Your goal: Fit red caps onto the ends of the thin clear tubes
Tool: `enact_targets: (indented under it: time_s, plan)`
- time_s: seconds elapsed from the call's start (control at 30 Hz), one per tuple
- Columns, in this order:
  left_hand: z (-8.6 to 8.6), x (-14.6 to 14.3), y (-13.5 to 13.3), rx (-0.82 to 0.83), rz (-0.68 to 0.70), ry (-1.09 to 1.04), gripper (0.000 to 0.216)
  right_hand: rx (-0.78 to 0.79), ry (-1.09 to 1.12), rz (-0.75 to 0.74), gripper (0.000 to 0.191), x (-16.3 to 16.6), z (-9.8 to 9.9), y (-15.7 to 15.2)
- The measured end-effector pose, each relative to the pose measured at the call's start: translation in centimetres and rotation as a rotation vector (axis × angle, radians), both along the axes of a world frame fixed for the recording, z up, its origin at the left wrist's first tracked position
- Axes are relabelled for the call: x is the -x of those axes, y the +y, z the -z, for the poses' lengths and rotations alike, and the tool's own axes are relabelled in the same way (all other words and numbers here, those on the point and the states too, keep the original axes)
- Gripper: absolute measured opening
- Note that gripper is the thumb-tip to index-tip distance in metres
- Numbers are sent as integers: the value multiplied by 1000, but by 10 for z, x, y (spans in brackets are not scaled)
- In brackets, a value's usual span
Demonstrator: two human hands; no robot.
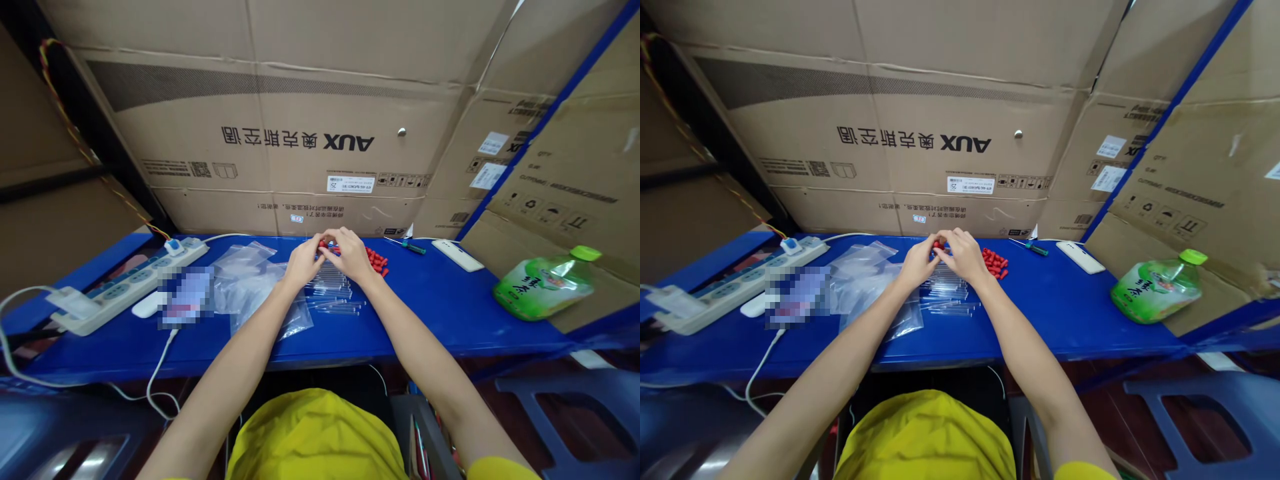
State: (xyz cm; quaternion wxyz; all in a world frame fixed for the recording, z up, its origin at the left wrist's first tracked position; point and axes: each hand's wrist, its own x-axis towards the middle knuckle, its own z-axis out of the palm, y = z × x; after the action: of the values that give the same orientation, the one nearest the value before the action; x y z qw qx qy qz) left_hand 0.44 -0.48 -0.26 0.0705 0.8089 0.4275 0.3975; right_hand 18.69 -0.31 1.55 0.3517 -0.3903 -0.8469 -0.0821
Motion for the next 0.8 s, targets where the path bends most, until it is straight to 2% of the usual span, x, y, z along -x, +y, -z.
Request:
enact_targets:
  time_s: [0.1, 0.2, 0.33, 0.4, 0.5, 0.63, 0.8]
  plan:
    - [1, 1, 2, 20, -20, -55, 29, 16, 16, -14, 37, 4, 3, -2]
    - [3, -2, 6, 16, -2, -205, 28, 11, -5, 8, 39, 7, 3, -4]
    - [4, -8, 8, 94, 15, -451, 18, 54, -22, 95, 37, 12, 4, -6]
    - [4, -8, 8, 130, 23, -499, 18, 91, -52, 131, 36, 13, 5, -5]
    - [1, -3, 5, 104, -19, -360, 25, 110, -167, 128, 33, 10, 7, -2]
    - [-1, 5, 2, 41, -172, -76, 37, 96, -262, 91, 37, 3, 10, 3]
    - [-4, 6, 1, 9, -212, 23, 45, 73, -312, 59, 38, -8, 12, 10]
